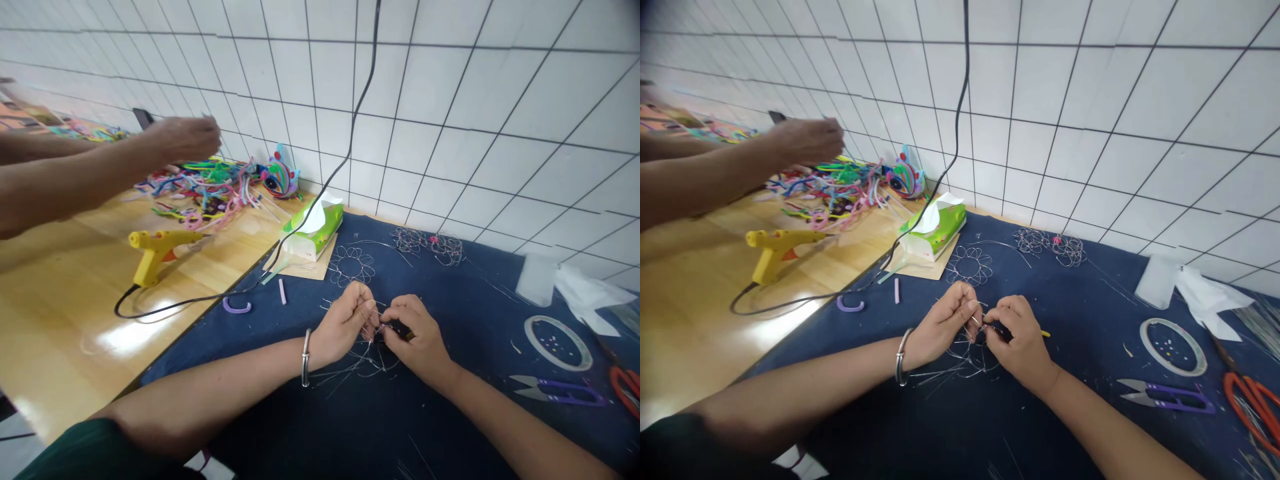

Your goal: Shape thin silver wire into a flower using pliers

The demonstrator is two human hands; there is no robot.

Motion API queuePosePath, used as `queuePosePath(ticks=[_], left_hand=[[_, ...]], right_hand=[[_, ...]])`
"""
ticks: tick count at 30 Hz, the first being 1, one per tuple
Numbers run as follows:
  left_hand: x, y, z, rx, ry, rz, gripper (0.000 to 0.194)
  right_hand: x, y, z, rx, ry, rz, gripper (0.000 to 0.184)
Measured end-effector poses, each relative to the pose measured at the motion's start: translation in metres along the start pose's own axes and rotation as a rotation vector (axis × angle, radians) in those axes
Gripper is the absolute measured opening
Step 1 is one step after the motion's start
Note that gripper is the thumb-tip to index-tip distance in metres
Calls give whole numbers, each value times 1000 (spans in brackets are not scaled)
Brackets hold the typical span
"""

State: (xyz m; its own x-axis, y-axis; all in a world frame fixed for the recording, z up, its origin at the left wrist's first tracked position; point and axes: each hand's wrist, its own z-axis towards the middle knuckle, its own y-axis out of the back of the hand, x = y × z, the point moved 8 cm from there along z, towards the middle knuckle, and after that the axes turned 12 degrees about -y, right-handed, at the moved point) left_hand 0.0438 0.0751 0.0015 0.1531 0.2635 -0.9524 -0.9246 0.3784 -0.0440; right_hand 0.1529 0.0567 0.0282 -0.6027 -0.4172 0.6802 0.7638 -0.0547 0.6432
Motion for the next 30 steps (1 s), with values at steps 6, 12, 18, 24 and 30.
queuePosePath(ticks=[6,12,18,24,30], left_hand=[[0,-1,1,7,6,37,19],[-1,-1,3,41,-6,125,17],[0,0,5,50,-28,149,16],[0,-1,5,65,-36,170,16],[-1,-1,5,75,-48,227,15]], right_hand=[[1,0,1,14,13,-24,12],[2,-1,-1,23,35,-28,12],[-4,-5,-4,71,26,-20,14],[-5,-3,-4,65,-2,-67,15],[-8,-1,-4,30,-30,-64,16]])
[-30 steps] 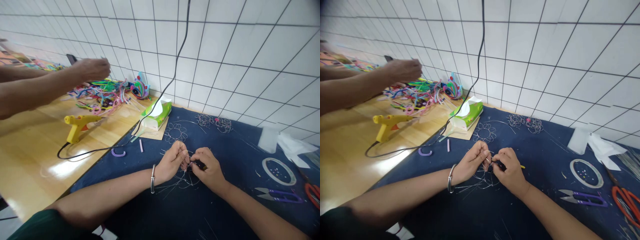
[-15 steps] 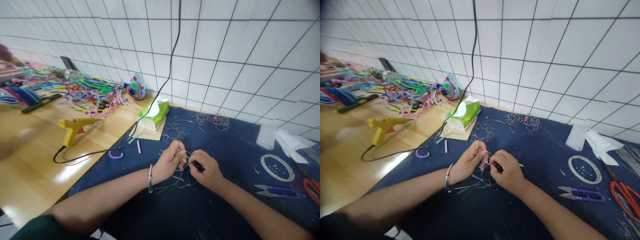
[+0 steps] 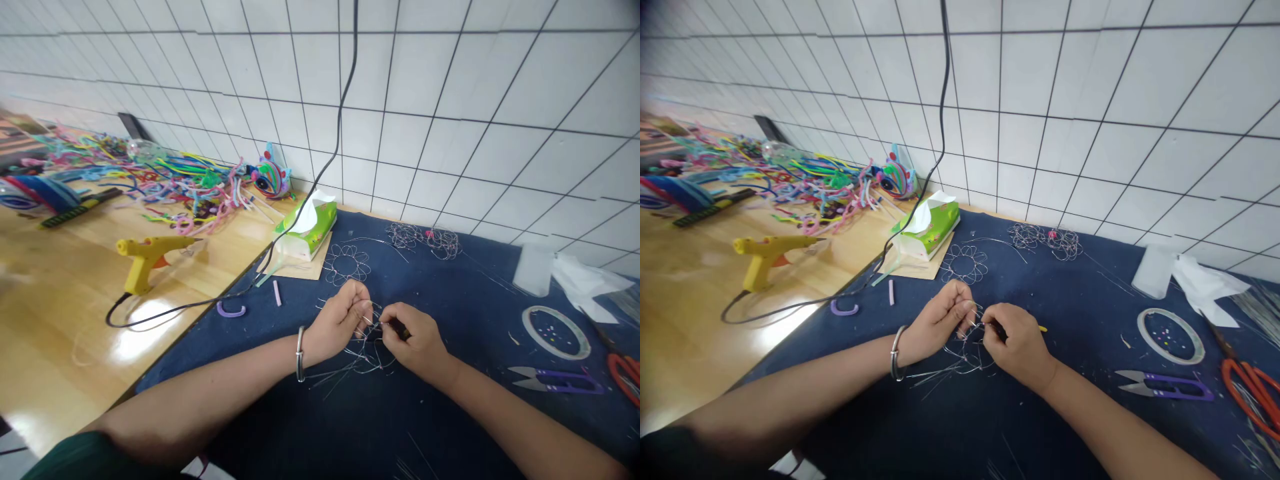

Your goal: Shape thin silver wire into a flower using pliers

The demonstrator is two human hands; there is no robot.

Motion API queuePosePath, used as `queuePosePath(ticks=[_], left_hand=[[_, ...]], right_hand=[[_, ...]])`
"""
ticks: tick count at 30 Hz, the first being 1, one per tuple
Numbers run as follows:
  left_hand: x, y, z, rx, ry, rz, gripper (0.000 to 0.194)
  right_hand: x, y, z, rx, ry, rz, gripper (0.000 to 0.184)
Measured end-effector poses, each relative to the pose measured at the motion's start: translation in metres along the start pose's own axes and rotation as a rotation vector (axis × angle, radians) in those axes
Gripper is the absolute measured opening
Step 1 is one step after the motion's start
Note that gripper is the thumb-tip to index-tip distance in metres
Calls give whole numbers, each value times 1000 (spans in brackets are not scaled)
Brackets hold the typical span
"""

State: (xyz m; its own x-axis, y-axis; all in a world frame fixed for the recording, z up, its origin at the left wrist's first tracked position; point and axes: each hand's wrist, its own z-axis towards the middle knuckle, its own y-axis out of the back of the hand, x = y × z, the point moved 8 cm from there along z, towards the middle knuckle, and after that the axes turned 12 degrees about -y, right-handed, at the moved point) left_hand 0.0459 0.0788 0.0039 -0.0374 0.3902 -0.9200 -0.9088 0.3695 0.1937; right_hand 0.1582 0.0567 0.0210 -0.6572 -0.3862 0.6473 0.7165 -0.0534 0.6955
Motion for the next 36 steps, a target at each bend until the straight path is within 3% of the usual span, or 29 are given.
queuePosePath(ticks=[14,27,36], left_hand=[[-15,-2,0,153,-165,397,12],[-14,-9,-2,222,-323,712,13],[-15,-16,-3,282,-396,798,14]], right_hand=[[-7,-2,2,17,-76,43,15],[-19,-8,1,56,-193,62,15],[-18,-6,2,81,-222,70,11]])
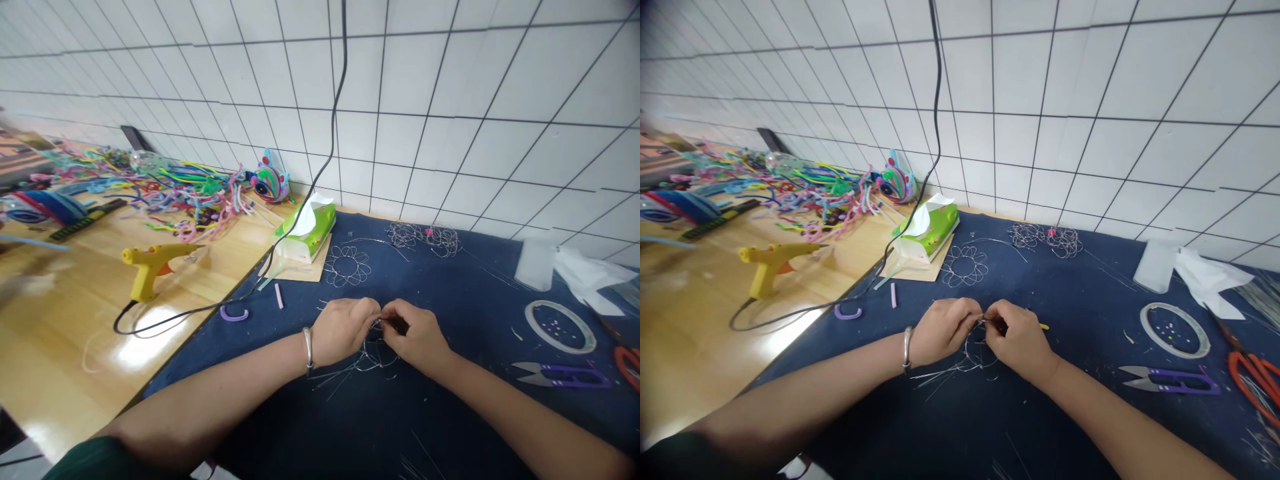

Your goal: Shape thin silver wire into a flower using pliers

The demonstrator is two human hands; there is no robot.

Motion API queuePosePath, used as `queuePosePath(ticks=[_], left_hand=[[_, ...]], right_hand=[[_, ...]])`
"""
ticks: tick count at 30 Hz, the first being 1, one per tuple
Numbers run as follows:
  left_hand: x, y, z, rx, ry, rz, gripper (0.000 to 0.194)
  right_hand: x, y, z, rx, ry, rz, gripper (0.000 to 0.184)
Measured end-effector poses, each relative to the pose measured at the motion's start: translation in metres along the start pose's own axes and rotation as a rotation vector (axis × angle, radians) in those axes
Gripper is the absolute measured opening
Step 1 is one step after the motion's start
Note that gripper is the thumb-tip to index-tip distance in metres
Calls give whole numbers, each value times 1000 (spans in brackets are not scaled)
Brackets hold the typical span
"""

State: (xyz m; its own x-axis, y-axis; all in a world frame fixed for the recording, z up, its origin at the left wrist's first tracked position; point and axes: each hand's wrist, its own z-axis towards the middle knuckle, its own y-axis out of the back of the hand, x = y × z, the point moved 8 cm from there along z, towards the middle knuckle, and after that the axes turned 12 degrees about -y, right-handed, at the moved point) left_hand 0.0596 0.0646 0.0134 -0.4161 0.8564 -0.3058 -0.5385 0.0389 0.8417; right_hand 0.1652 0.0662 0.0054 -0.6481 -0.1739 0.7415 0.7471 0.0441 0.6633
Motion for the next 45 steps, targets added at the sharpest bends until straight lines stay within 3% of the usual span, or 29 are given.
queuePosePath(ticks=[11,31,45], left_hand=[[-5,2,3,63,-106,107,13],[7,1,2,29,36,-126,18],[6,1,2,63,9,-1,15]], right_hand=[[-1,0,0,-3,1,11,13],[0,0,0,-1,-20,-23,10],[7,2,-1,-19,41,-18,13]])
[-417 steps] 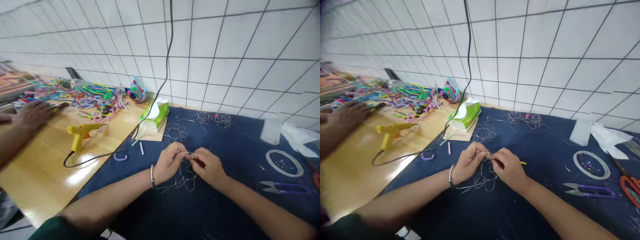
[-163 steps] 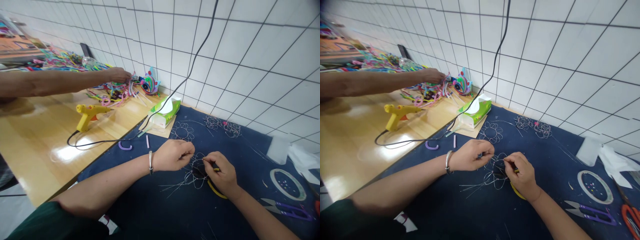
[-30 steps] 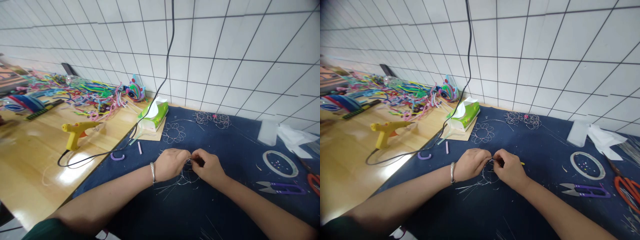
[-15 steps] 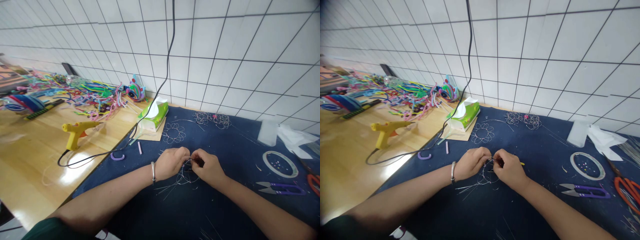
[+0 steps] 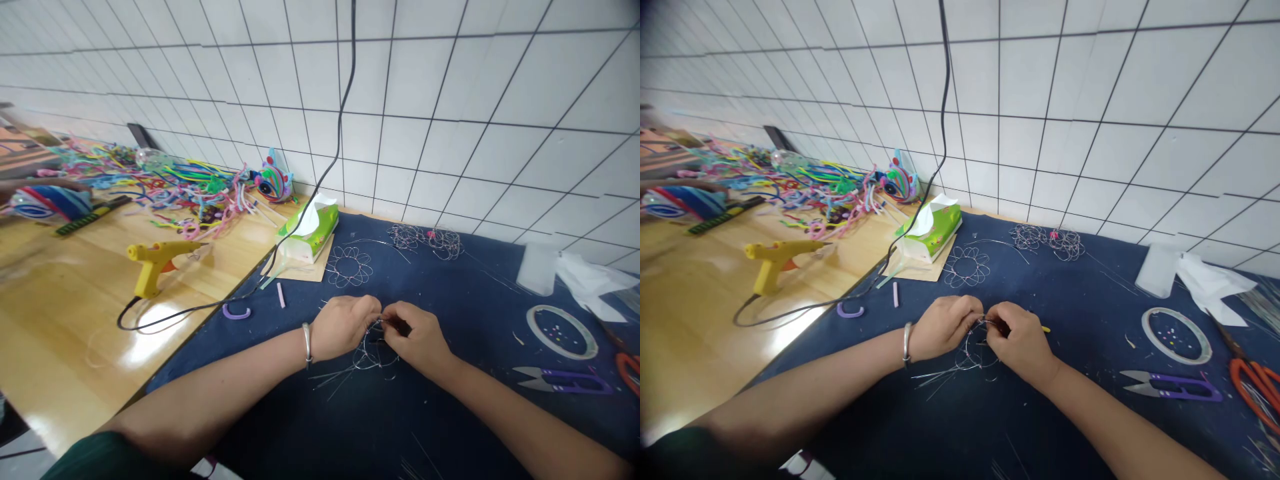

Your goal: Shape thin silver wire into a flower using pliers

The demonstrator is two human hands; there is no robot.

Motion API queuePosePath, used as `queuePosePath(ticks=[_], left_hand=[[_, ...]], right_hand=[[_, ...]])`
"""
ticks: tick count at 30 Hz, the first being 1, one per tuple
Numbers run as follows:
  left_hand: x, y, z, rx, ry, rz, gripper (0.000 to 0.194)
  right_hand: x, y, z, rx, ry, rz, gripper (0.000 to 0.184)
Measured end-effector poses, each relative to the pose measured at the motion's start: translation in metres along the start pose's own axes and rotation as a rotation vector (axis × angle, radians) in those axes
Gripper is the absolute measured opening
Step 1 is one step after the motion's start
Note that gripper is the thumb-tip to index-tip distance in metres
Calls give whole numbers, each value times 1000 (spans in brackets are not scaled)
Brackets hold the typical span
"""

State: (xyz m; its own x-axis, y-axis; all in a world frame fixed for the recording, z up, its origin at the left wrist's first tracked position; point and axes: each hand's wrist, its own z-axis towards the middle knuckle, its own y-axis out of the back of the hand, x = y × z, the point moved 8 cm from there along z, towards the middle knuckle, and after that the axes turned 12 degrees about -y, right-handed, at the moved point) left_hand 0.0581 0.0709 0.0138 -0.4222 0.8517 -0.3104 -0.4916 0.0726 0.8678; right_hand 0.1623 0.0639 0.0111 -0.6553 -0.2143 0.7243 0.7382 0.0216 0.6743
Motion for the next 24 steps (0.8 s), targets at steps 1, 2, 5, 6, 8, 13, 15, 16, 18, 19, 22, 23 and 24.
queuePosePath(ticks=[1,2,5,6,8,13,15,16,18,19,22,23,24], left_hand=[[-1,0,0,4,-11,18,15],[-1,-1,0,8,-18,31,15],[-2,-3,0,26,-27,47,16],[-2,-4,0,27,-26,44,16],[-1,-4,0,24,-21,34,15],[-1,-2,-2,8,-8,30,12],[0,-1,-2,5,0,34,12],[0,0,-2,4,4,37,12],[0,0,-2,4,9,42,11],[0,0,-1,3,9,43,11],[0,0,-1,-1,1,39,12],[0,1,-1,-4,1,37,12],[0,1,-1,-9,2,35,12]], right_hand=[[0,0,0,5,7,6,13],[1,0,0,9,12,12,13],[0,1,1,24,15,29,12],[1,0,2,34,22,35,13],[3,-1,1,60,55,51,14],[8,-3,0,96,94,56,16],[7,-1,0,77,79,42,14],[6,-1,0,68,70,34,13],[5,0,1,61,53,24,11],[5,0,1,61,46,22,10],[5,0,1,78,36,38,11],[5,-1,1,85,33,48,11],[4,-1,1,92,24,59,11]])
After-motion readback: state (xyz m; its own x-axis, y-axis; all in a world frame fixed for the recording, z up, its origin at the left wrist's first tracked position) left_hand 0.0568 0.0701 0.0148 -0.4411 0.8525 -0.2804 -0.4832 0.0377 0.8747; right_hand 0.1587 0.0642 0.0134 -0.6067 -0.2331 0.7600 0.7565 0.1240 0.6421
